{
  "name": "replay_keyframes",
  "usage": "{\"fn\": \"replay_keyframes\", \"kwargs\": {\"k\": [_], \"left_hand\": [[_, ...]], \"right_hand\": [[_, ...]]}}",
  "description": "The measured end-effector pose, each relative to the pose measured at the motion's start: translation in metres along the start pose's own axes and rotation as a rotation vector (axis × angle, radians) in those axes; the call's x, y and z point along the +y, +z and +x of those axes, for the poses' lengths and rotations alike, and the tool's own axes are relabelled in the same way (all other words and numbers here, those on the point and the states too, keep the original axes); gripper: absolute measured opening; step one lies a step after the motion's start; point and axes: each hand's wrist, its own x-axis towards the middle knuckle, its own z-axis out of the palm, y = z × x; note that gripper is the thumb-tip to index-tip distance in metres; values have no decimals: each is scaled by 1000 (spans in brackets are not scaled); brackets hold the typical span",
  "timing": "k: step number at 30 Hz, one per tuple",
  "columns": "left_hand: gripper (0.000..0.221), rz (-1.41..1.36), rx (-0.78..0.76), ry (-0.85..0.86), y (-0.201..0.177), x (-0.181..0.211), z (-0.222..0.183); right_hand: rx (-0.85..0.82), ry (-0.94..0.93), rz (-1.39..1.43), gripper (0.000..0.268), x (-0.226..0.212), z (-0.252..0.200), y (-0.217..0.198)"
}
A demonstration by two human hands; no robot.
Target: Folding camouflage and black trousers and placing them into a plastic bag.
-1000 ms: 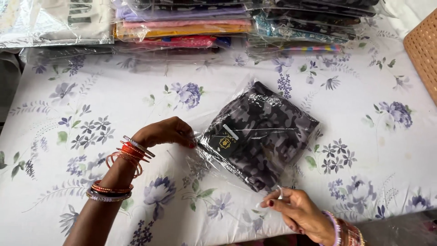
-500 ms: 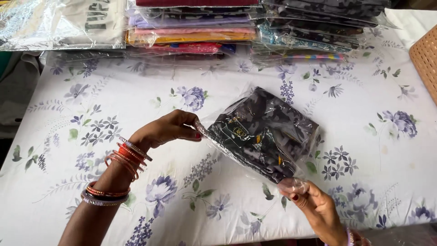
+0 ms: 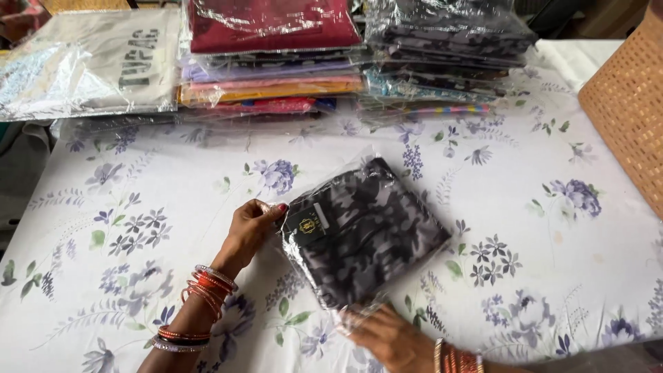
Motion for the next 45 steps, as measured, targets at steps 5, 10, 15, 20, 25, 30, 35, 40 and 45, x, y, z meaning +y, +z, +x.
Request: {"fn": "replay_keyframes", "kwargs": {"k": [5,10,15,20,25,30,35,40,45], "left_hand": [[44,173,171,141,13,16,4],[64,1398,496,672,59,43,-35],[59,1323,354,852,85,23,-75],[64,1472,126,787,83,-17,-125],[80,1496,273,864,71,-22,-141],[91,1405,64,114,76,-12,-162],[88,1217,-66,148,65,-55,-149],[64,615,27,109,61,-45,-152],[61,-35,3,25,46,-21,-142]], "right_hand": [[-21,-66,-168,40,-13,20,-8],[282,-21,-92,25,16,26,-70],[185,214,-335,54,104,49,-116],[-13,429,-309,73,163,30,-101],[37,583,93,73,166,23,-104],[150,787,386,71,191,14,-102],[115,768,507,67,195,10,-100],[143,681,802,65,235,-1,-69],[225,613,1020,68,244,8,-37]]}}
